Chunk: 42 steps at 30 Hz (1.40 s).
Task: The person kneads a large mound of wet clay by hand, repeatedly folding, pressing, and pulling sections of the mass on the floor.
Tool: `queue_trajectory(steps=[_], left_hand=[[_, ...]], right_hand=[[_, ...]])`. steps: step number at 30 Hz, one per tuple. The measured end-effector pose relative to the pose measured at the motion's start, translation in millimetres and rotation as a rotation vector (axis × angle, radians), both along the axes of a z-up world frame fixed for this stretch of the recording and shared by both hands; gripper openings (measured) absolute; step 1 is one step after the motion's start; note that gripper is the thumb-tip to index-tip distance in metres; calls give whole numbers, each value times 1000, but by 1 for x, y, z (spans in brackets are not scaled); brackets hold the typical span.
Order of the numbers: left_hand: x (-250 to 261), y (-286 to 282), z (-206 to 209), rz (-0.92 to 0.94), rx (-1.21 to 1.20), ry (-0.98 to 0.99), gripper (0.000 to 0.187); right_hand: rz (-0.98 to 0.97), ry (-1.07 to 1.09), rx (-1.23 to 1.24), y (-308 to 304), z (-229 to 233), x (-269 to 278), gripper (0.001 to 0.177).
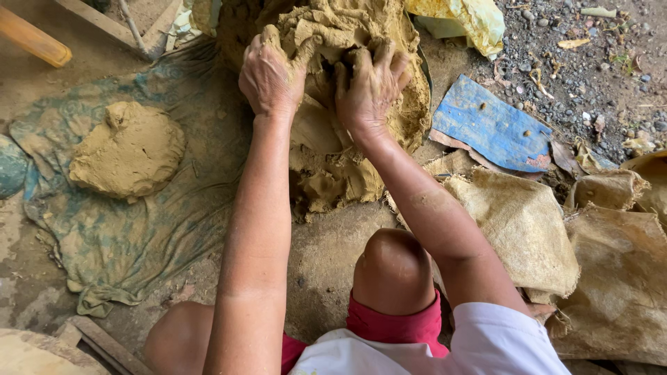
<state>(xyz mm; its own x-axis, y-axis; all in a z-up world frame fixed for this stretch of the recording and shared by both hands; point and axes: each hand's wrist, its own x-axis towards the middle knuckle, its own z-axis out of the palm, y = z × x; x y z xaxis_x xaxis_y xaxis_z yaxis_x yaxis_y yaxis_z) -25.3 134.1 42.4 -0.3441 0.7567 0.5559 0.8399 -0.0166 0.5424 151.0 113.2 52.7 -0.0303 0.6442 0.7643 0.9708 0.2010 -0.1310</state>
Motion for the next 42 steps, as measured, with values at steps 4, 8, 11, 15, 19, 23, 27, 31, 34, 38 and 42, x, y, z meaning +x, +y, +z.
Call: queue_trajectory(steps=[4, 8, 11, 15, 19, 23, 27, 31, 34, 38, 42], left_hand=[[-1, 3, -7, -5, 32, -34, 58], [-4, -4, -6, -29, -2, 7, 60], [-3, -2, -6, -23, 46, 41, 60], [-1, -7, -1, -16, 47, 26, 64], [0, -13, 8, -25, 66, 21, 65], [2, -19, 15, -7, 46, 26, 66], [2, -18, 13, -11, 11, 16, 66], [-2, 0, -3, -9, 23, 37, 70], [-6, 6, -16, -2, 98, 62, 79], [-6, 5, -14, -23, 1, 10, 71], [-5, -2, -4, -15, 38, 40, 75]], right_hand=[[83, -48, -161, -2, -5, 10, 33], [115, 77, -309, -12, 15, 2, 37], [136, 142, -270, -14, 14, 3, 41], [66, 118, -97, 2, -5, 6, 47], [106, 173, -313, 4, -16, 12, 44], [164, 114, -329, -2, -10, 21, 47], [229, 158, -517, -22, 19, 27, 35], [315, 186, -755, -66, 55, 46, 23], [604, 632, -872, -83, 74, 66, 23], [747, 946, -861, -95, 102, 97, 25], [776, 786, -666, -98, 140, 124, 32]])
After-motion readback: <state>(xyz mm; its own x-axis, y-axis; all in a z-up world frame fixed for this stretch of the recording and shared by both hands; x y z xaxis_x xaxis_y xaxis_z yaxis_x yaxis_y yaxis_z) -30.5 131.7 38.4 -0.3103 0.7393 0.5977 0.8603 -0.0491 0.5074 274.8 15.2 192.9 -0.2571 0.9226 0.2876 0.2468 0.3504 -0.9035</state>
